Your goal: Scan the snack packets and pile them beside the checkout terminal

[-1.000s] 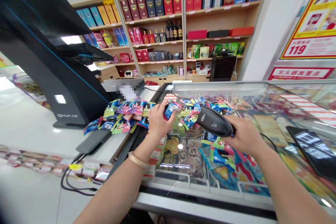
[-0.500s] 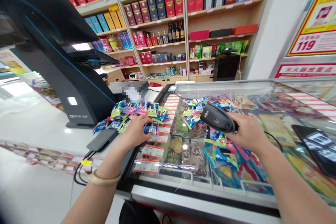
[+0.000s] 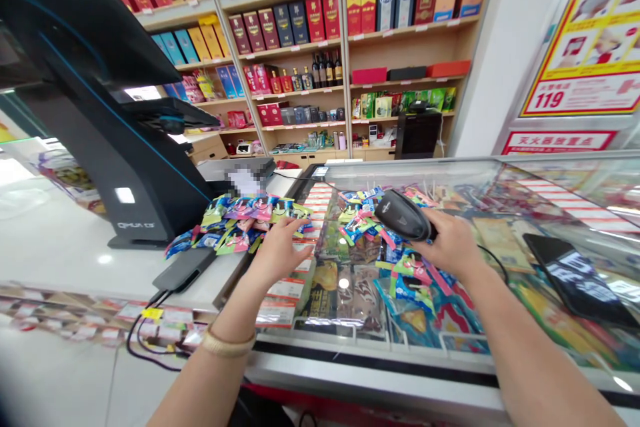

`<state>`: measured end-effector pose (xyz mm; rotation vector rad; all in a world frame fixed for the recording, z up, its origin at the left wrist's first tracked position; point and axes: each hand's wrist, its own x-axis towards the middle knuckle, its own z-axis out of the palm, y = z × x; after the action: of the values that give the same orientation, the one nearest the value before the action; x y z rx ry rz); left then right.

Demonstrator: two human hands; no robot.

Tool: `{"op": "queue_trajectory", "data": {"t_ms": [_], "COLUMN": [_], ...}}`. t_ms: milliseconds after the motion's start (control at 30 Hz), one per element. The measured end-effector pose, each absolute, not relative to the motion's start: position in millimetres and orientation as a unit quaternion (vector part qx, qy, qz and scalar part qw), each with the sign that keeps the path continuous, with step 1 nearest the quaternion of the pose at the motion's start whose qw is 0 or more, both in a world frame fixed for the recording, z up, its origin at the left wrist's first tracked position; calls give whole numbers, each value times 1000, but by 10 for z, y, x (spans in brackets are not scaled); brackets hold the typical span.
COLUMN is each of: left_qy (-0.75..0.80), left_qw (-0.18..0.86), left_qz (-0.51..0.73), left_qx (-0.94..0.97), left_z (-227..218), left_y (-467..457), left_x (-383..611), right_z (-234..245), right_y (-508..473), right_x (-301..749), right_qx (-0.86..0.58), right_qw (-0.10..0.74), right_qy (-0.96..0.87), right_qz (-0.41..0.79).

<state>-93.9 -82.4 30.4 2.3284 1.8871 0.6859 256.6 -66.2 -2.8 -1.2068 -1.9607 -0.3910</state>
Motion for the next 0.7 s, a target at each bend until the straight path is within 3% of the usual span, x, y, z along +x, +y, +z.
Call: {"op": "queue_trajectory", "data": {"t_ms": [233, 467, 700], "left_qy": [578, 575, 534], "left_qw": [88, 140, 456], "left_qz": [251, 273, 501], "left_qx": [771, 758, 505], "left_z": [28, -203, -179], "left_y": [-450, -347, -242], "left_x": [-75, -19, -196], "right_z": [-34, -37, 36], "right_y": [-648, -631, -676], "right_x": [2554, 2551, 2517], "right_qx": [-492, -475, -454], "right_qw": [389, 395, 397], "right_qy": [-766, -775, -789], "right_qz": [-143, -133, -114]}}
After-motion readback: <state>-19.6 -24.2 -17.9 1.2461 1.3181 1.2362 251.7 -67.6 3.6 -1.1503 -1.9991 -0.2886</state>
